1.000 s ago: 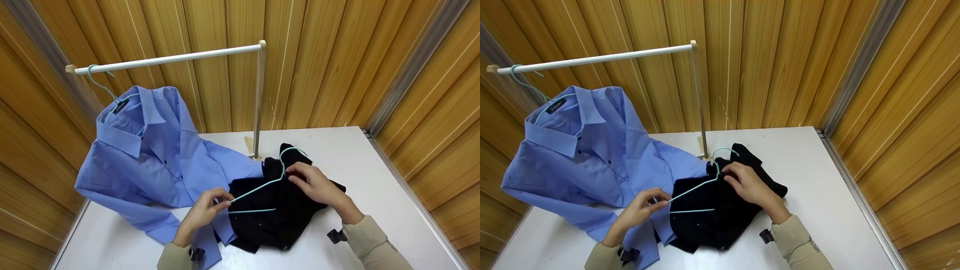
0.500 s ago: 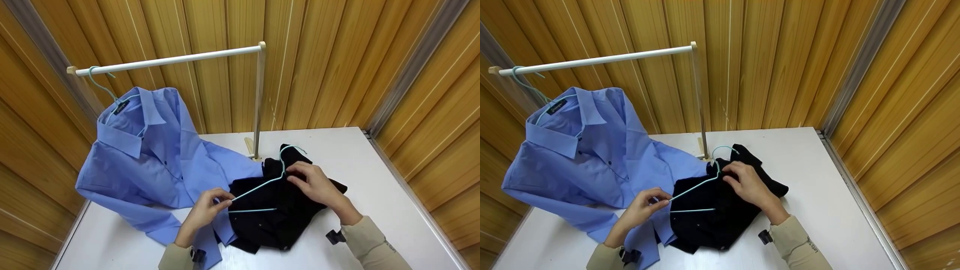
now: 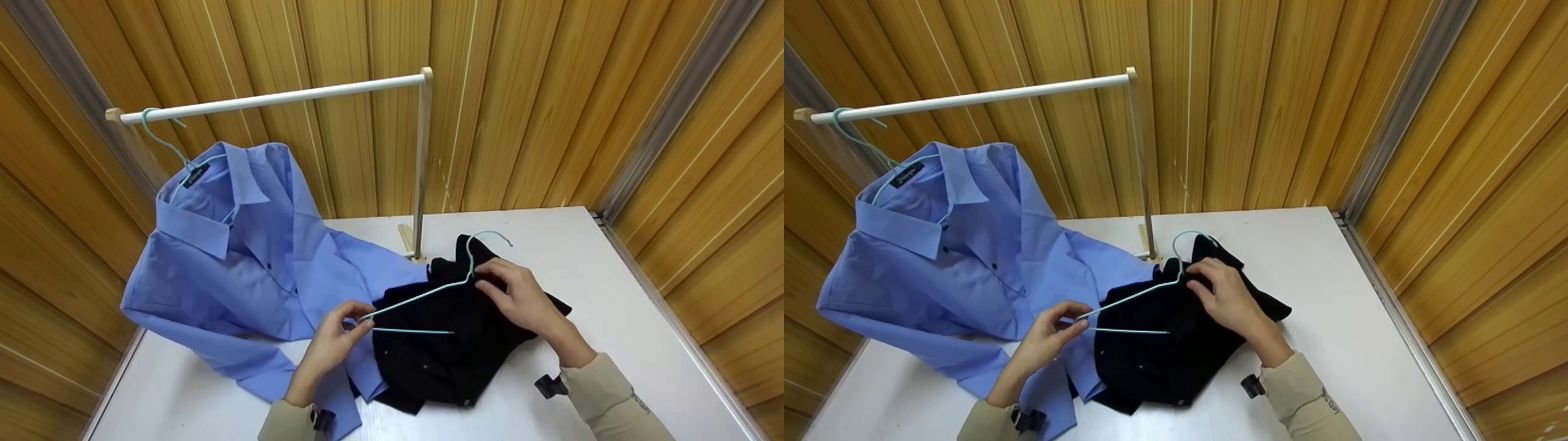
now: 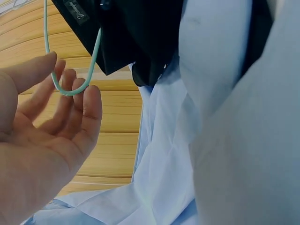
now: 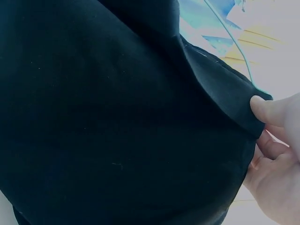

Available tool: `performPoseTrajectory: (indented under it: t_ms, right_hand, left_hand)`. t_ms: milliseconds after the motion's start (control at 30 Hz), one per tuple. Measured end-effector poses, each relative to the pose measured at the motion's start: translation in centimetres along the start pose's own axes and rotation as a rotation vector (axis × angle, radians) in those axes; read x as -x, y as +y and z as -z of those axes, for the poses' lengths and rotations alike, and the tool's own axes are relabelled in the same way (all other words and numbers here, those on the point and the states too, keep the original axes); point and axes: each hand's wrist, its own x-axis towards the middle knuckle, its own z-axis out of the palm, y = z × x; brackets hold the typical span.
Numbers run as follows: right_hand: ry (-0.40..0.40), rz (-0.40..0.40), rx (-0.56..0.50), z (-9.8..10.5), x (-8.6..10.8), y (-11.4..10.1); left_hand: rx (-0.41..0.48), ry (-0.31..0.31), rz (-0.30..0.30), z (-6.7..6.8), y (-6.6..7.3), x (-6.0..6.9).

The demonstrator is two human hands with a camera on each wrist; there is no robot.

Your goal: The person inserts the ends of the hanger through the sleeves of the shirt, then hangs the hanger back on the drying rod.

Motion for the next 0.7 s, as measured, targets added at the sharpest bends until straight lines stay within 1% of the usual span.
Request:
performPoseTrajectory:
  t_ms: [100, 167, 267, 433, 500, 567, 700]
  right_hand:
    - [0.014, -0.01, 0.0, 0.04, 0.0, 0.04]
    - [0.019, -0.021, 0.002, 0.05, -0.01, 0.03]
    - [0.03, -0.04, 0.004, 0.08, -0.03, -0.01]
    - [0.061, -0.047, 0.018, 0.04, -0.06, 0.02]
    - [0.074, -0.043, 0.026, -0.01, -0.08, 0.06]
    - [0.087, -0.04, 0.033, -0.03, -0.13, 0.05]
    - [0.108, -0.05, 0.046, -0.02, -0.27, -0.01]
  left_hand:
    - [-0.006, 0.06, 0.041, -0.04, -0.08, -0.02]
    - [-0.024, 0.094, 0.07, -0.07, -0.2, 0.0]
    - [-0.057, 0.112, 0.125, -0.07, -0.29, 0.18]
    - [-0.117, 0.074, 0.203, -0.01, -0.23, 0.53]
    - [-0.125, 0.057, 0.22, -0.01, -0.14, 0.53]
    - [-0.117, 0.04, 0.23, -0.04, -0.04, 0.47]
    - [-0.073, -0.004, 0.214, -0.21, 0.21, 0.39]
